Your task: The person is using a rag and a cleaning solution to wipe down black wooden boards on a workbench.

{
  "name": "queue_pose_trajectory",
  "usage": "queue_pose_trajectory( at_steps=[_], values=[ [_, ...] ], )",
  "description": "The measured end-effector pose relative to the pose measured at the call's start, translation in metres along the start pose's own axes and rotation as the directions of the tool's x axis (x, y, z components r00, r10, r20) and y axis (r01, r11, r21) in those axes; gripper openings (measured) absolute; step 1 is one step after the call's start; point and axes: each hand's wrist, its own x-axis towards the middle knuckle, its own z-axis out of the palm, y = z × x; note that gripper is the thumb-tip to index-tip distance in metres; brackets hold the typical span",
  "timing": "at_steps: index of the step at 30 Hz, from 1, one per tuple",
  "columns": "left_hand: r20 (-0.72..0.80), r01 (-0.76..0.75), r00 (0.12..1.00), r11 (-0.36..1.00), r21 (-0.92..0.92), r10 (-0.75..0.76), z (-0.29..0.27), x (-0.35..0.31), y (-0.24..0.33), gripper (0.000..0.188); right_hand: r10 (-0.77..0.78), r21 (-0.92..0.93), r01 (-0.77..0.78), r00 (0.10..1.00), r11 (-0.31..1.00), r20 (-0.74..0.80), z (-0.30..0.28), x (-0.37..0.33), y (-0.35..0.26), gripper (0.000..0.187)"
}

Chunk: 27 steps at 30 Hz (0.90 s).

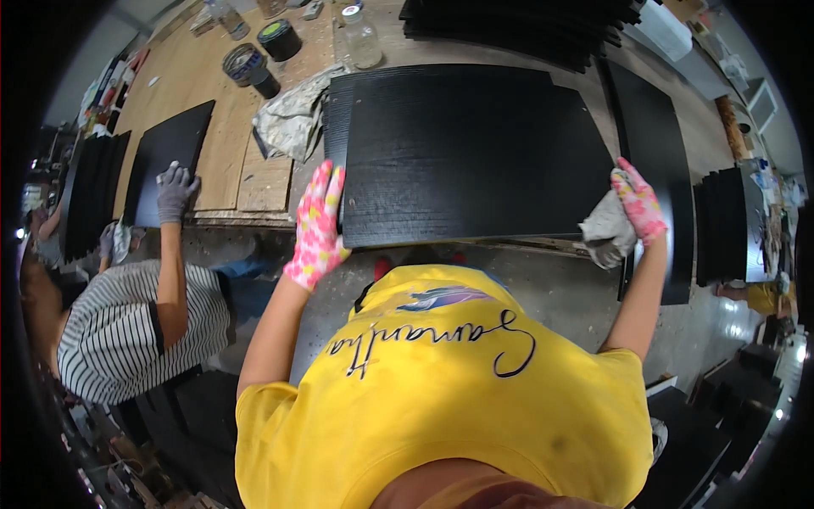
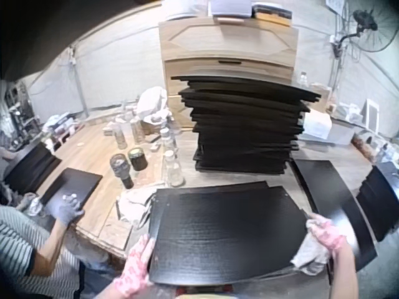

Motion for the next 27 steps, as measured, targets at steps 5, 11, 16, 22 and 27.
queue_pose_trajectory(
  at_steps=[5, 11, 16, 22, 27],
  values=[
    [-0.244, -0.227, 0.949, 0.969, -0.096, 0.198, -0.002, 0.056, -0.047, 0.043, -0.259, 0.252, 0.213, 0.952, 0.944, 0.163, -0.028, -0.014, -0.047, 0.037],
    [-0.510, -0.338, 0.844, 0.574, -0.746, -0.165, -0.069, 0.096, 0.013, 0.033, -0.349, 0.381, 0.554, 0.801, 0.741, -0.487, -0.054, -0.016, -0.067, 0.035],
    [-0.304, 0.111, 0.639, 0.477, -0.872, -0.706, -0.064, 0.130, 0.023, 0.078, -0.129, 0.838, 0.294, 0.956, 0.460, -0.265, -0.034, 0.030, -0.065, 0.038],
    [-0.157, 0.315, 0.849, 0.720, -0.618, -0.505, 0.019, 0.122, -0.076, 0.067, -0.082, 0.518, 0.121, 0.992, 0.847, -0.098, 0.066, 0.106, -0.048, 0.047],
    [0.017, 0.442, 0.895, 0.881, -0.169, -0.446, 0.030, 0.049, -0.058, 0.075, -0.511, -0.786, 0.105, 0.810, 0.609, -0.288, 0.124, 0.109, -0.004, 0.050]
  ],
)
